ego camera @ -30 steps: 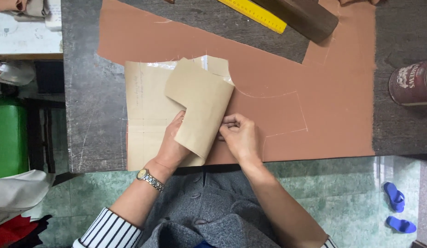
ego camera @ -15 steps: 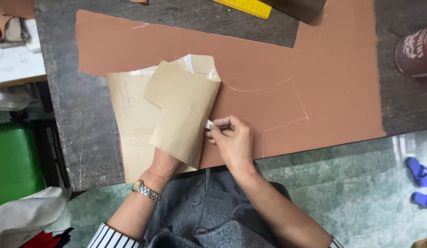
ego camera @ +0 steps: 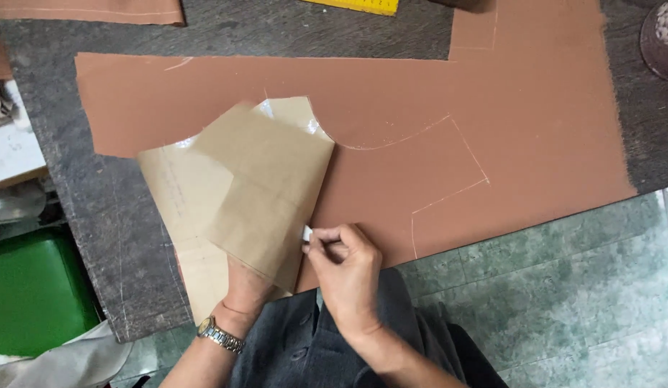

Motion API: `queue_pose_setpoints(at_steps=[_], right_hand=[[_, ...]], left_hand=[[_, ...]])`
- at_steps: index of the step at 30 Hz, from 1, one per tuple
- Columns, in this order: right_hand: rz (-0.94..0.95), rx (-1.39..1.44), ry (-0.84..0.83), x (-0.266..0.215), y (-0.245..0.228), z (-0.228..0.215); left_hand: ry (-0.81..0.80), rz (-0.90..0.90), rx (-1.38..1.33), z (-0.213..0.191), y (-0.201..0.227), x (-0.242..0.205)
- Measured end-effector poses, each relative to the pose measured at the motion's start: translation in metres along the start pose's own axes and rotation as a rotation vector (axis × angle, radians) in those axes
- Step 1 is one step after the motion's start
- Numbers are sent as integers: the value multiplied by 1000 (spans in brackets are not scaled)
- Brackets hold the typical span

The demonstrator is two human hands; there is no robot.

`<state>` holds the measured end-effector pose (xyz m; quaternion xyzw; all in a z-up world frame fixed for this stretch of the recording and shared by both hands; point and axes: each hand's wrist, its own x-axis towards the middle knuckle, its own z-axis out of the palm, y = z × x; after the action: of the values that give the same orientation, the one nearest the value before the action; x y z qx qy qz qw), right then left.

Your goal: The person traces a pattern onto a piece of brown fabric using a white marking tool and a ruler. They use a paper pattern as a guide and a wooden roller to hold it in place.

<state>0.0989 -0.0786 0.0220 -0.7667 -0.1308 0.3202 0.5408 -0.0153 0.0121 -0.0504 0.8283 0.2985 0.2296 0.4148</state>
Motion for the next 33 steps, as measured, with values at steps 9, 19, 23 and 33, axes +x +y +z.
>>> queue_pose_setpoints(at_steps=[9, 19, 23, 33], right_hand=[[34, 27, 112, 0, 1, 4], [-35, -171, 137, 16, 2, 3], [-73, -207, 90, 19, -5, 3], [103, -271, -20, 28, -10, 3]], left_hand=[[30, -19, -26, -7, 8, -6], [117, -44, -44, -5, -2, -16], [151, -44, -26, -2, -14, -21], [164, -48, -33, -1, -19, -26]])
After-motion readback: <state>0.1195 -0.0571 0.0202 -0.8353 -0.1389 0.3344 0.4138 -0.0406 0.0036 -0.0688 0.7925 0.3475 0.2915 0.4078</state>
